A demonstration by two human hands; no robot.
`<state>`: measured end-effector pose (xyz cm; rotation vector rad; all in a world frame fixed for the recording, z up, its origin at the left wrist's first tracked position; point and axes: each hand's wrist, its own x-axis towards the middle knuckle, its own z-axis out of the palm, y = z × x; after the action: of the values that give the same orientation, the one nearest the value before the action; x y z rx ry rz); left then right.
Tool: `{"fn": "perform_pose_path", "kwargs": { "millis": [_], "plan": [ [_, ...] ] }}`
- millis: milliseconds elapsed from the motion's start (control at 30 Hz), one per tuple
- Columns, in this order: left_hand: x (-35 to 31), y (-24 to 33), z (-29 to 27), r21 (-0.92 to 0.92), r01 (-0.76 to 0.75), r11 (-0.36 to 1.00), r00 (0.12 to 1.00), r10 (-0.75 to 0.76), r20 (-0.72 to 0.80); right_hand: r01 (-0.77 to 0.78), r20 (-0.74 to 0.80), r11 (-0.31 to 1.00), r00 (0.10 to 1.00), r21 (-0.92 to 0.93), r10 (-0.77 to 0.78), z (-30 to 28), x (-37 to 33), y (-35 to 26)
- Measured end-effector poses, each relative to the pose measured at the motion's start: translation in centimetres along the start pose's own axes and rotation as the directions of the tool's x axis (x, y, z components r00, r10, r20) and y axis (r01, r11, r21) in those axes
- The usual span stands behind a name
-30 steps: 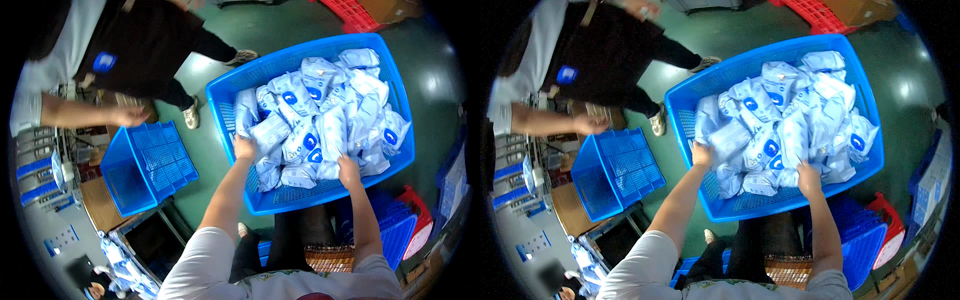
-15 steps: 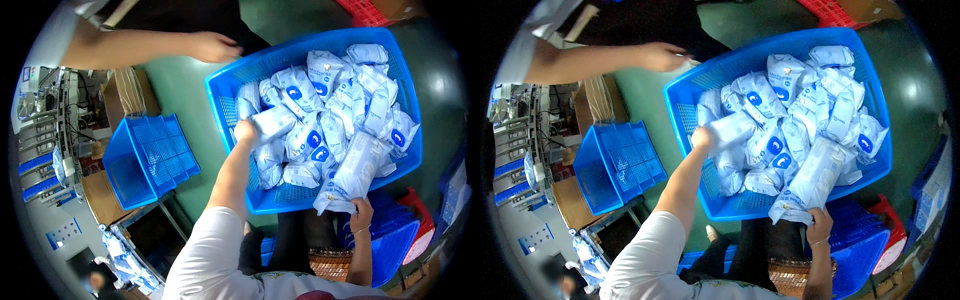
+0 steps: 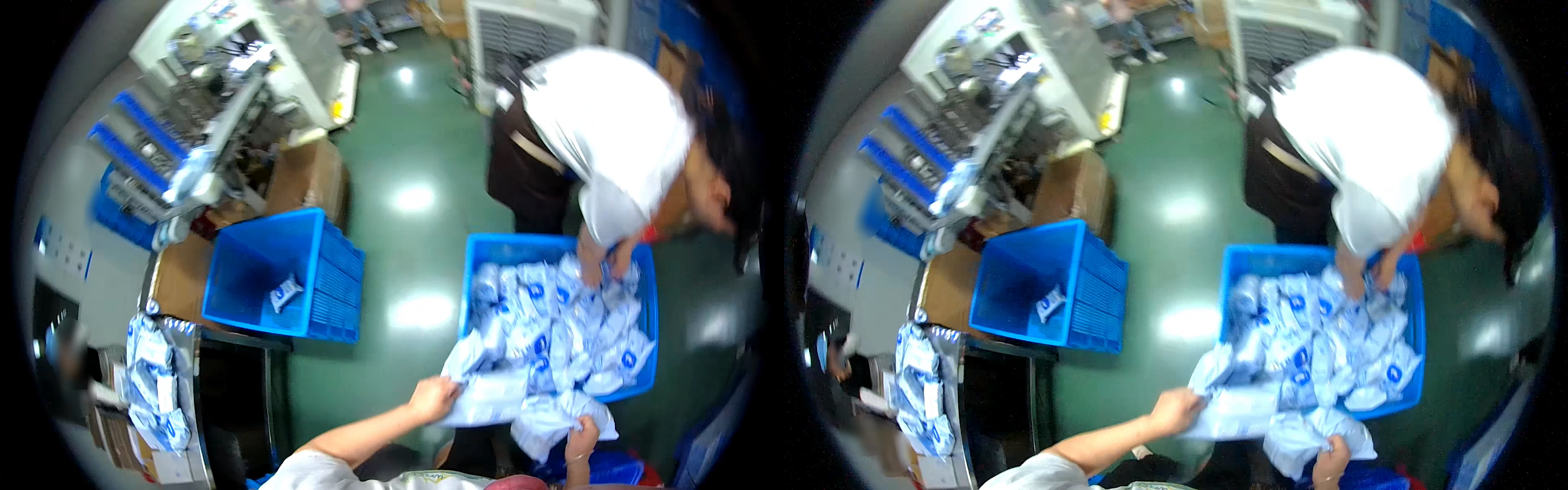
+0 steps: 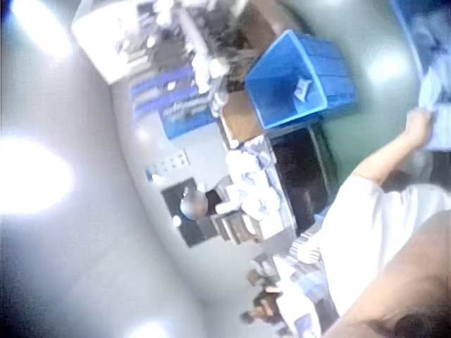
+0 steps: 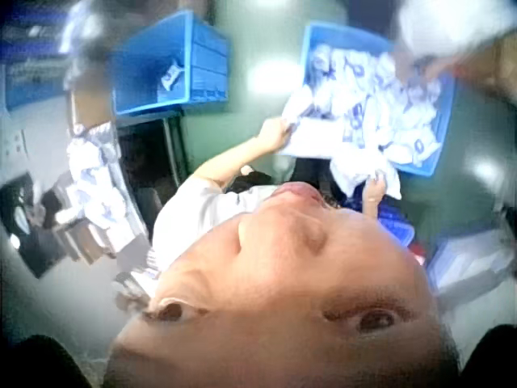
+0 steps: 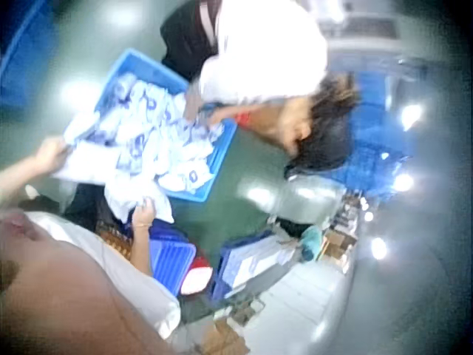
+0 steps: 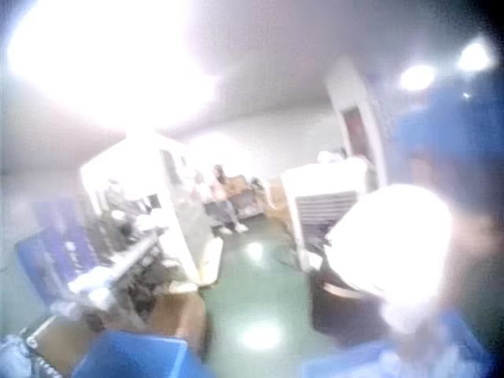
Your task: The person packs blue and white pouches into cardboard boxes, moving pouches from large blue bins to the work surface and then placing them into the boxes before closing the lids and stacking them.
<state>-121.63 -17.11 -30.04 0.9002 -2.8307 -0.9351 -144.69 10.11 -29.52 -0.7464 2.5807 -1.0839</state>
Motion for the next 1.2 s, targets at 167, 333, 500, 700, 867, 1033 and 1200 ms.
{"fn": "perform_pose_path", "kwargs": {
  "millis": [167, 333, 500, 700, 867, 1033, 1200],
  "plan": [
    [-19.5, -2.7, -12.0, -0.004, 0.175, 0.985, 0.968, -0.173, -0.184, 0.315, 0.269, 0.948, 0.918, -0.050, -0.291, 3.8, -6.7, -9.7],
    [-35.6, -7.6, -21.1, 0.006, 0.375, 0.927, 0.840, -0.337, -0.426, 0.375, 0.530, 0.912, 0.746, 0.166, -0.403, 10.5, -11.8, -25.3],
    [-52.5, -12.0, -25.8, -0.037, 0.567, 0.823, 0.549, -0.411, -0.728, 0.027, 0.603, 0.866, 0.708, 0.499, -0.369, 20.4, -21.7, -41.5],
    [-65.2, -15.0, -31.2, -0.276, 0.694, 0.665, 0.131, -0.493, -0.860, 0.001, 0.660, 0.718, 0.392, 0.696, -0.641, 31.3, -30.4, -58.5],
    [-74.3, -19.3, -37.5, -0.468, 0.633, 0.617, -0.080, -0.549, -0.832, 0.053, 0.641, 0.649, 0.112, 0.759, -0.759, 40.5, -39.4, -72.6],
    [-81.7, -24.7, -49.0, -0.482, 0.635, 0.604, -0.260, -0.420, -0.869, 0.199, 0.484, 0.458, -0.111, 0.866, -0.868, 51.0, -46.4, -87.7],
    [-89.7, -33.5, -61.4, -0.478, 0.650, 0.590, -0.517, -0.117, -0.848, 0.231, 0.211, 0.145, -0.298, 0.962, -0.931, 60.1, -57.0, -103.5]
  ]
}}
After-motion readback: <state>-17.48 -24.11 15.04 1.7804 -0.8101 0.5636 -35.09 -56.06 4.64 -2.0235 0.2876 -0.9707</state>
